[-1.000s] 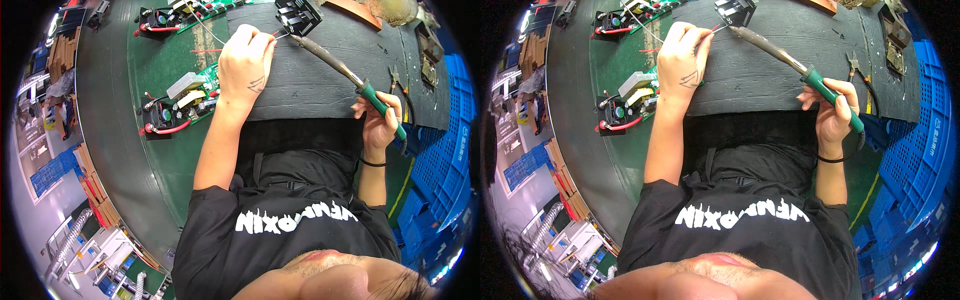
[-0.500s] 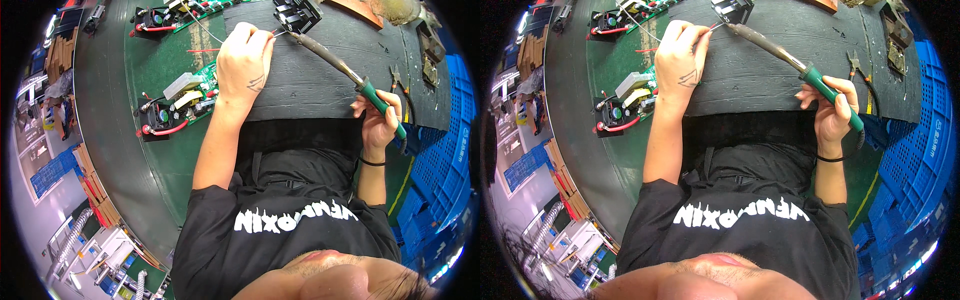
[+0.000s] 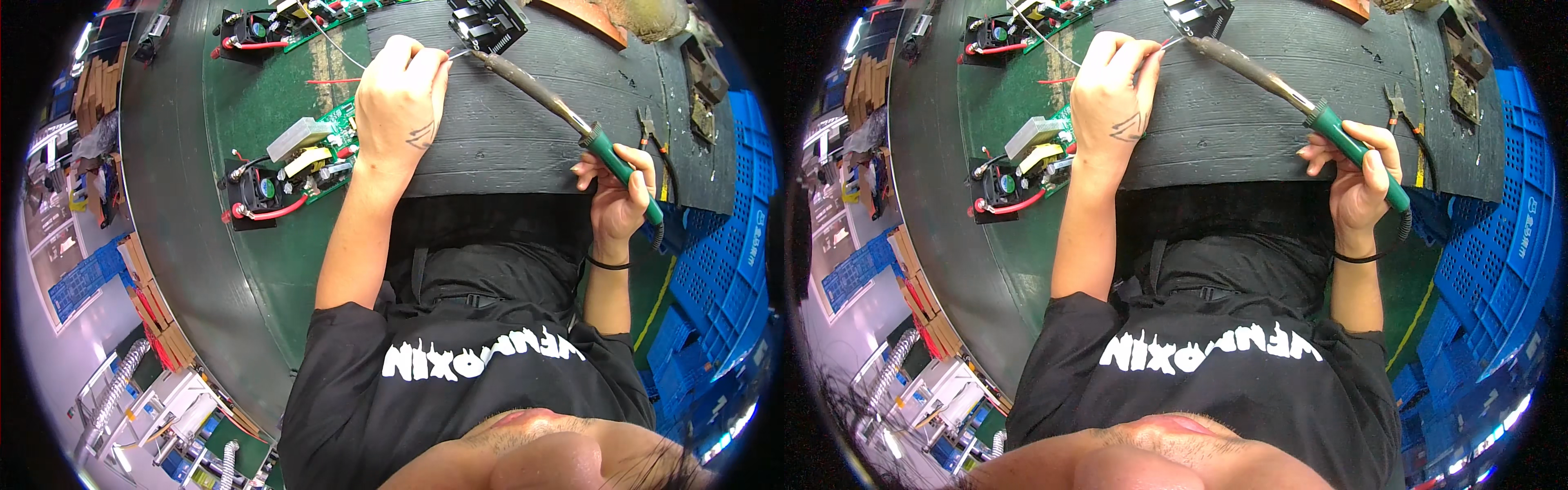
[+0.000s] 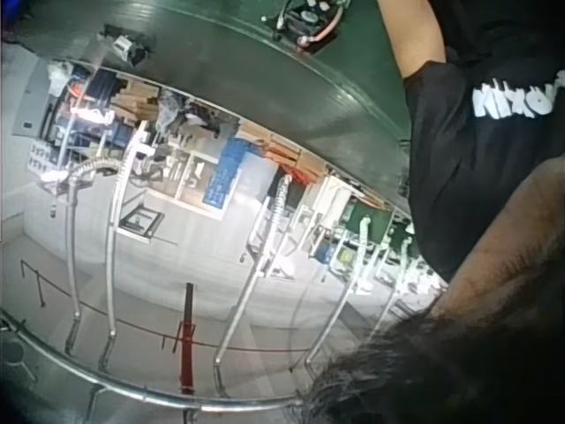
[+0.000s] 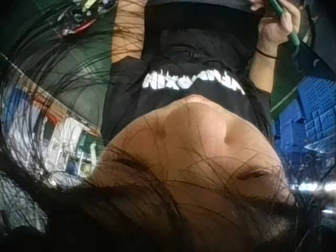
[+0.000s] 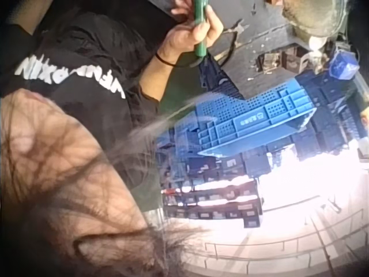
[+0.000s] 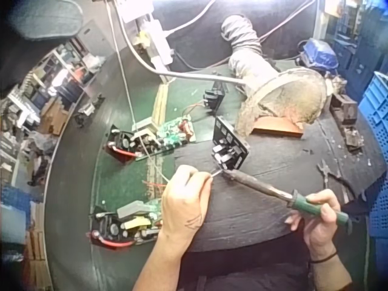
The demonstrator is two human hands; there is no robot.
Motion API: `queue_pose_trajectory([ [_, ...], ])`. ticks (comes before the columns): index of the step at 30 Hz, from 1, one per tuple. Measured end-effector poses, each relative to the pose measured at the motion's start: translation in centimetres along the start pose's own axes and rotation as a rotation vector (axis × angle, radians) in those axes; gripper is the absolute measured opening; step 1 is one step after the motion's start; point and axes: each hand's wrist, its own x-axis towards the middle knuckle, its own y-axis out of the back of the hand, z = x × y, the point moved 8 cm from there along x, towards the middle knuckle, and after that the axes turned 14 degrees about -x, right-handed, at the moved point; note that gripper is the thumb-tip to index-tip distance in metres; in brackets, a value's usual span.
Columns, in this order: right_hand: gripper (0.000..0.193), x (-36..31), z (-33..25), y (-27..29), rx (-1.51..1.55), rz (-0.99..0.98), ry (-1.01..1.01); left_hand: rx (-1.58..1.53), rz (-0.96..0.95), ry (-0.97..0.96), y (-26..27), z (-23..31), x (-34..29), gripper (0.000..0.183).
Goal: Soldering electronic components and wires onto printed circuit boards at a manufacturing station.
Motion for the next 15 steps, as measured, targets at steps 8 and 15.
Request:
queue_pose_trajectory([
  [8, 0.04, 0.1, 0.0, -0.1, -0.015, 0.0, -0.011, 0.023, 0.043, -0.021, 0.9, 0.5, 0.1, 0.011],
  [15, 0.04, -0.3, -0.1, 0.2, 0.033, 0.02, -0.018, 0.041, 0.1, -0.073, 2.2, 1.6, 0.1, 0.02],
])
